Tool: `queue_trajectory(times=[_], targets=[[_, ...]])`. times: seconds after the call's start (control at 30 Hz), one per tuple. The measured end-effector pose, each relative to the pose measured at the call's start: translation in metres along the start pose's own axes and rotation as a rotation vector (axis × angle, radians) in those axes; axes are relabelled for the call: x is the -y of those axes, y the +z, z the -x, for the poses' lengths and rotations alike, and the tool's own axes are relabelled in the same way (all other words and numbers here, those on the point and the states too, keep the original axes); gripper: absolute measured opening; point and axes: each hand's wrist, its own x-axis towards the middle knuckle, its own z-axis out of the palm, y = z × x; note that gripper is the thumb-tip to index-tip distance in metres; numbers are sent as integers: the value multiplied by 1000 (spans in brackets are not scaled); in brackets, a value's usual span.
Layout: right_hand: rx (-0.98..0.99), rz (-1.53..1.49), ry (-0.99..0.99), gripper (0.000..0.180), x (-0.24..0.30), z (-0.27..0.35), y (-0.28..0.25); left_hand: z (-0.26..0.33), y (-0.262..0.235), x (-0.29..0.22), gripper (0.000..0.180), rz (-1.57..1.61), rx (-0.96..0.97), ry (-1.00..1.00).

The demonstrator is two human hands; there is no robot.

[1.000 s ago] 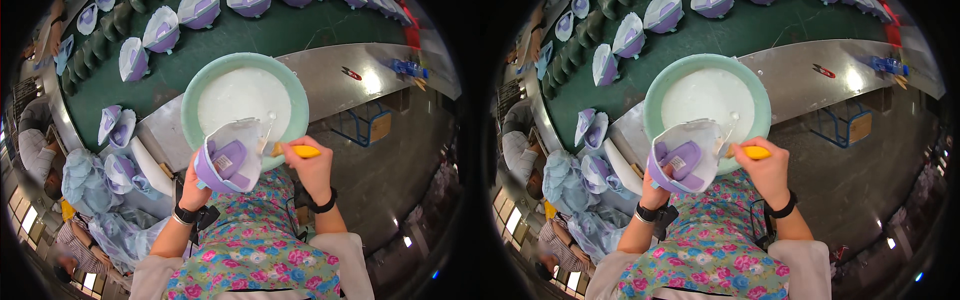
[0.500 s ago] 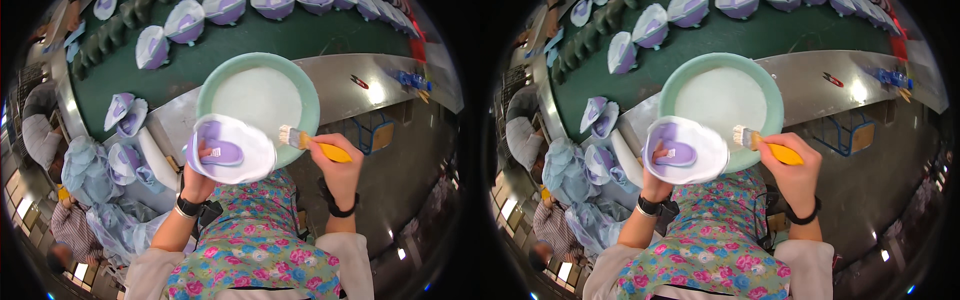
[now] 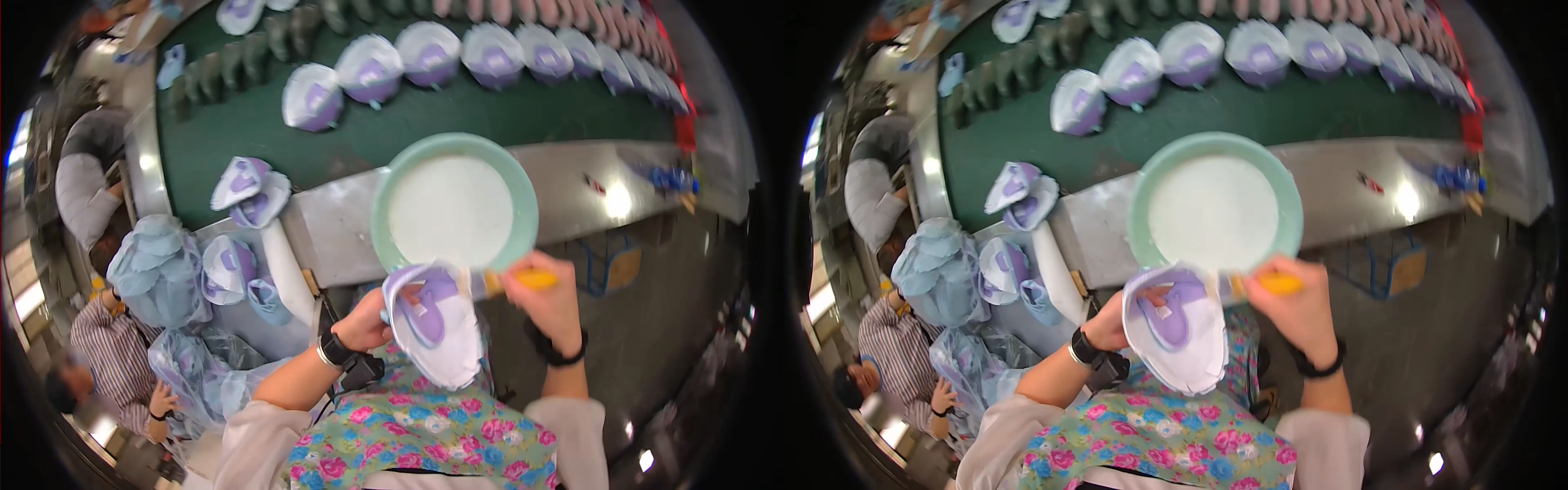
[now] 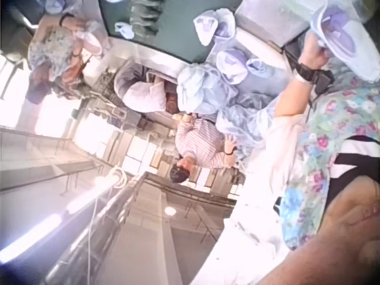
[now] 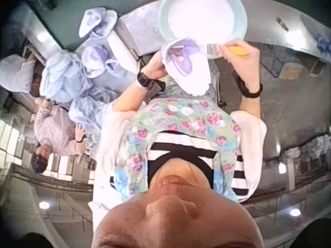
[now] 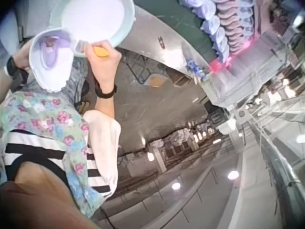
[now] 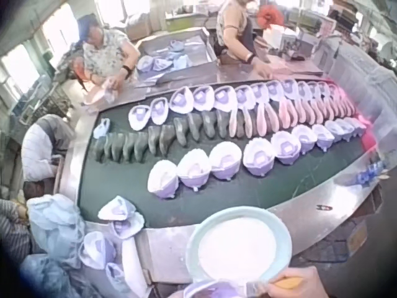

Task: The person paints the interior of purple shoe parts with white paint using a brush. They pick up each part from a conveyor belt, dip the brush into a bowl of white paint, and apply the paint to the inside surface before placing the part back on the belt.

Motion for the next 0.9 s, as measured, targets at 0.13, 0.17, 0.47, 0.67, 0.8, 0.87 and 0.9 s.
queue_trajectory(times=[0.13, 0.17, 0.47, 0.67, 0.8, 0.87, 0.9], targets=[[-100, -223, 190, 10, 33, 14, 8, 23, -49, -59, 37, -67, 161, 460], [-117, -235, 170, 10, 42, 8, 13, 27, -60, -81, 38, -50, 160, 607], [-33, -145, 143, 10, 75, -42, 71, -31, -137, -273, 61, 31, -113, 1226], [-58, -15, 81, 13, 69, -59, 86, 36, -188, -280, 41, -1468, -1661, 1437], [55, -72, -113, 15, 78, -70, 114, 45, -285, -310, 51, -1023, -1177, 714], [89, -101, -53, 13, 94, -72, 129, 47, -295, -307, 47, -916, -1173, 936], [81, -64, -9, 10, 99, -72, 130, 55, -251, -309, 33, -1145, -1254, 1045]])
